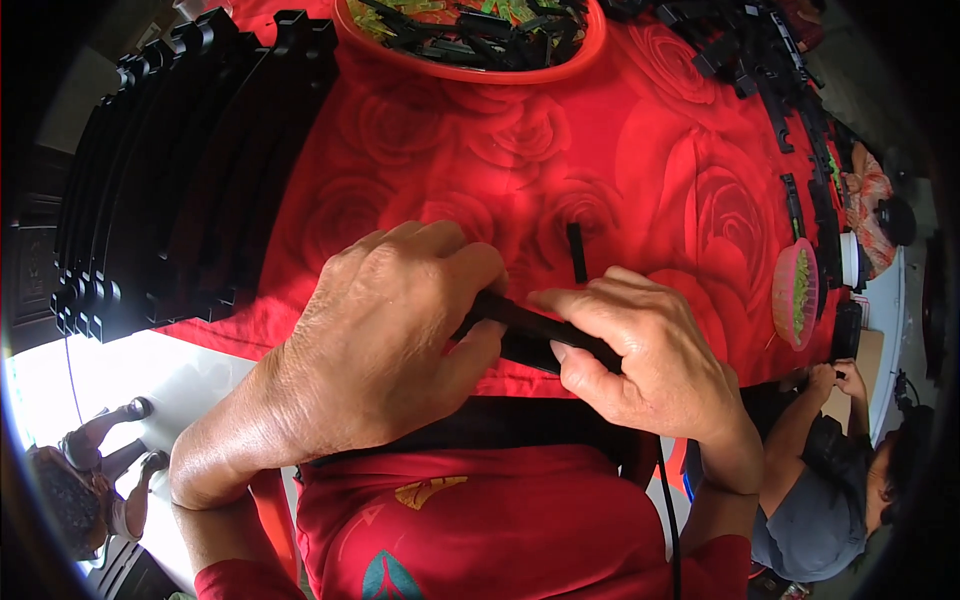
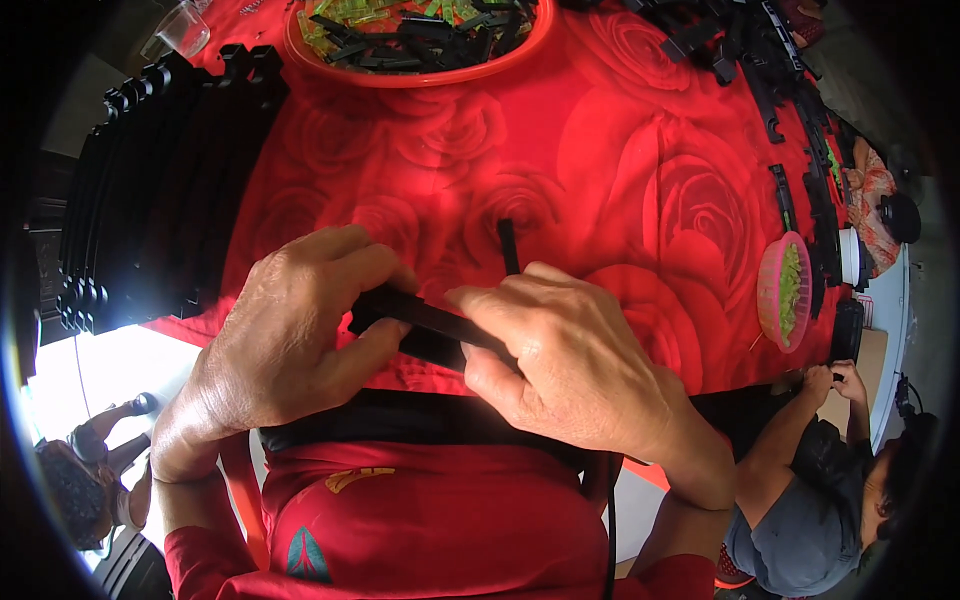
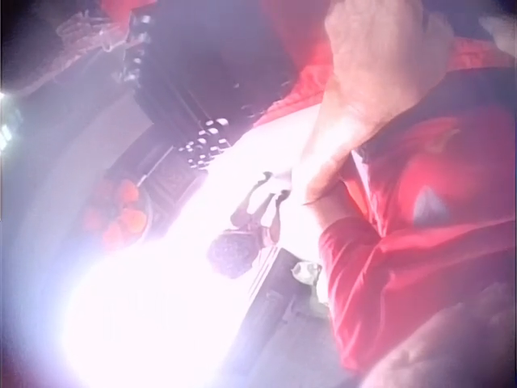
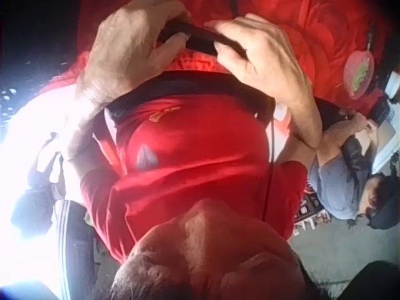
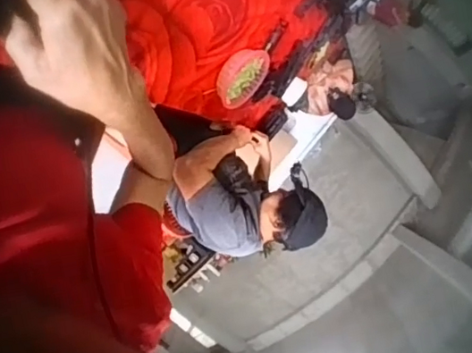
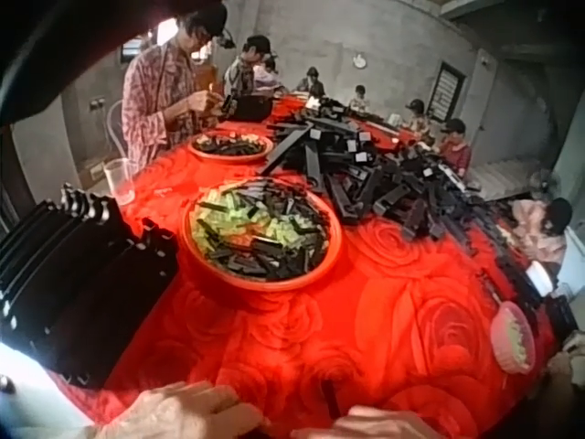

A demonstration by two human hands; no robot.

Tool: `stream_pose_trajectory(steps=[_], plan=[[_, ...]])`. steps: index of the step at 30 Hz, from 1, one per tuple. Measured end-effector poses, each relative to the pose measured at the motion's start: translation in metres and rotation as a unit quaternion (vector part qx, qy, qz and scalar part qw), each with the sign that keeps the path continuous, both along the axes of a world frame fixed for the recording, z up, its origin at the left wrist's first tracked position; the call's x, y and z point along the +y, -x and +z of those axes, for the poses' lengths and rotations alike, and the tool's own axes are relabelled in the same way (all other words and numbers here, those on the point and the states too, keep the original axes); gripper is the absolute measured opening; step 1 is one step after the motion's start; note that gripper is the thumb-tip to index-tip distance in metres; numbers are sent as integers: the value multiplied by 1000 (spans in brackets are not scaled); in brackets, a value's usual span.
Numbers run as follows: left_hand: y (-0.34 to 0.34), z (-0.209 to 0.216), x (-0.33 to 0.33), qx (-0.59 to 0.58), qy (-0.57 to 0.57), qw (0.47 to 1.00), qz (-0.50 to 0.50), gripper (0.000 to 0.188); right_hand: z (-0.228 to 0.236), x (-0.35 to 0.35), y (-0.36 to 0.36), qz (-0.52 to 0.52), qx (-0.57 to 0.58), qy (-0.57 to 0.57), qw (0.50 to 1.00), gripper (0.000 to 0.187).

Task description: The person assembles plastic toy gun parts by hand, fitting internal components into a toy gun body on a red table.

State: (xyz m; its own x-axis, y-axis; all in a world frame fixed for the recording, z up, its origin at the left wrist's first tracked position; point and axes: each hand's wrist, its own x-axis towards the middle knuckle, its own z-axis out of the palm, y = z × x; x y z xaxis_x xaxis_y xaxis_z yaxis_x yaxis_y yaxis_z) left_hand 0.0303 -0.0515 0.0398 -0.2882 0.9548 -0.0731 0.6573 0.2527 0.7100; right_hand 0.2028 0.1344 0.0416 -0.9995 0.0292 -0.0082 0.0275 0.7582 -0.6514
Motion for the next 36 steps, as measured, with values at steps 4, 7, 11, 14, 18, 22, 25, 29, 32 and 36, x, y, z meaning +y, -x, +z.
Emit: stream_pose_trajectory(steps=[4, 7, 11, 14, 18, 22, 25, 29, 32, 36], plan=[[-5, -5, 1, -25, 5, 999, 24, 22, -5, 8, -7, -38, -7, 11, 999, 17], [-8, -2, 5, -46, 49, 997, 32, 21, -6, 8, -6, -59, -29, 15, 998, 17], [-14, -8, 9, -19, 59, 997, 52, 21, -10, 10, -3, -65, -40, -5, 997, 20], [-16, -12, 9, -4, 41, 998, 55, 21, -14, 8, -3, -93, -75, 3, 993, 19], [-19, -13, 10, -12, 36, 997, 66, 22, -19, 3, -5, -110, -41, 23, 993, 19], [-27, -12, 7, 36, -28, 995, 92, 23, -16, -1, -7, -115, 67, -44, 990, 19], [-33, -2, 5, 136, -61, 986, 72, 26, -12, -5, -9, -116, 145, -96, 978, 19], [-42, -14, -1, 209, -193, 955, 84, 38, -13, -8, -16, -111, 249, -213, 938, 23], [-41, -30, 1, 246, -210, 943, 82, 41, -30, -6, -18, -114, 306, -281, 903, 33], [-38, -33, 3, 242, -169, 954, 58, 46, -41, 0, -15, -109, 291, -250, 917, 35]])
